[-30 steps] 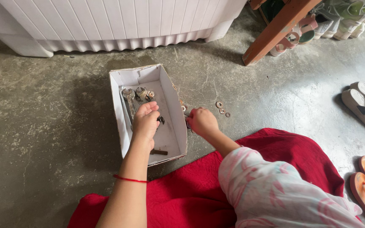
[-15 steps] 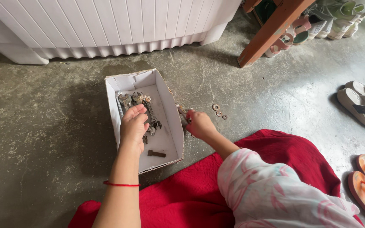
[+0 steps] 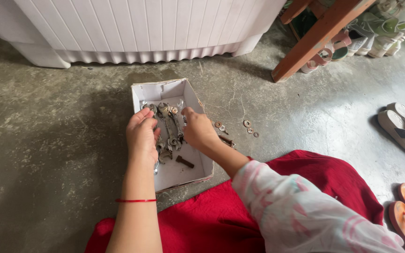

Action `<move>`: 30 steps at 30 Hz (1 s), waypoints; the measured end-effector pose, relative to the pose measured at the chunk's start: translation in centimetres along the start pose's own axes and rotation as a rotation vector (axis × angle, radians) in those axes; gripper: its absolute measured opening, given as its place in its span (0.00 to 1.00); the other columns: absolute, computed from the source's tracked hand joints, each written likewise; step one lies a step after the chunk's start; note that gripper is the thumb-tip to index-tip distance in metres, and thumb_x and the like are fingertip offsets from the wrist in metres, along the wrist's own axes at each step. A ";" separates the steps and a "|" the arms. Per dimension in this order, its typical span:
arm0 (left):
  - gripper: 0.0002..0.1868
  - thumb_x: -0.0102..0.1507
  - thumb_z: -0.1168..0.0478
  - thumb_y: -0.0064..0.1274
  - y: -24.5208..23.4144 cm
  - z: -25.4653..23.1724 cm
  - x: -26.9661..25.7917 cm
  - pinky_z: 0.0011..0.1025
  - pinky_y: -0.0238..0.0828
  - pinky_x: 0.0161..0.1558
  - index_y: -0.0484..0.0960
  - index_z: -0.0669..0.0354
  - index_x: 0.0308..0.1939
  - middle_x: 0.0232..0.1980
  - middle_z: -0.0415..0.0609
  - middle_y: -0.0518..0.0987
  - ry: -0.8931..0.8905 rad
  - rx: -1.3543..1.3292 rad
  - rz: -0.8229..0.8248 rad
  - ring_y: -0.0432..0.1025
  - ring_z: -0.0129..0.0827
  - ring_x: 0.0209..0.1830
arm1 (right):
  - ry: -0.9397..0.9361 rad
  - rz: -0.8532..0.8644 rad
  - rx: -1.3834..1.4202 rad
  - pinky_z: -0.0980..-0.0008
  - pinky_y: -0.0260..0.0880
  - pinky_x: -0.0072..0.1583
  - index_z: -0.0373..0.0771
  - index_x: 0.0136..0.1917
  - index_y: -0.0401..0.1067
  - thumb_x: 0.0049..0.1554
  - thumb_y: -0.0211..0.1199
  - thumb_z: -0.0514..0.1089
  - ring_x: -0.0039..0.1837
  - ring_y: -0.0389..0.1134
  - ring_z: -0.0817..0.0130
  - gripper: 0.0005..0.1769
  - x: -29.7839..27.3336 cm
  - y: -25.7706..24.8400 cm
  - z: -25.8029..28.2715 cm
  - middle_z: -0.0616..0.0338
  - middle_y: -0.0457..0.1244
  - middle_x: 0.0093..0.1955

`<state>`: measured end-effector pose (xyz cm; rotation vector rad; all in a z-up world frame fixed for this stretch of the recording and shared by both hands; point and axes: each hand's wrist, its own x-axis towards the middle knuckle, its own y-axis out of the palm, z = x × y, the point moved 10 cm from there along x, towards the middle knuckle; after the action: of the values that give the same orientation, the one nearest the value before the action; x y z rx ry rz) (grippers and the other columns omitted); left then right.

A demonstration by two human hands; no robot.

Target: The person sits on a red cloth on the floor and picks up various metal tools, including wrenches and washers, from a white box. They wipe each tool with a small white block and place it back into the box, repeating this process for multiple items.

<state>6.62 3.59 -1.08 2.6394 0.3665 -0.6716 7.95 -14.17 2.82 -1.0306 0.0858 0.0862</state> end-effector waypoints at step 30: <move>0.22 0.61 0.65 0.48 3.8 4.2 -0.1 0.32 0.68 0.54 0.77 0.54 0.60 0.61 0.41 0.77 -0.007 0.194 0.172 0.71 0.27 0.56 | -0.251 -0.273 0.002 0.57 0.75 0.54 0.41 0.49 0.79 0.57 0.56 0.35 0.49 0.74 0.52 0.12 -0.9 -3.5 -2.6 0.51 0.71 0.50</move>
<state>6.17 -1.56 -3.28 2.8085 0.0726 -0.6912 7.40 -18.25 4.53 -1.0135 -0.2823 -0.0336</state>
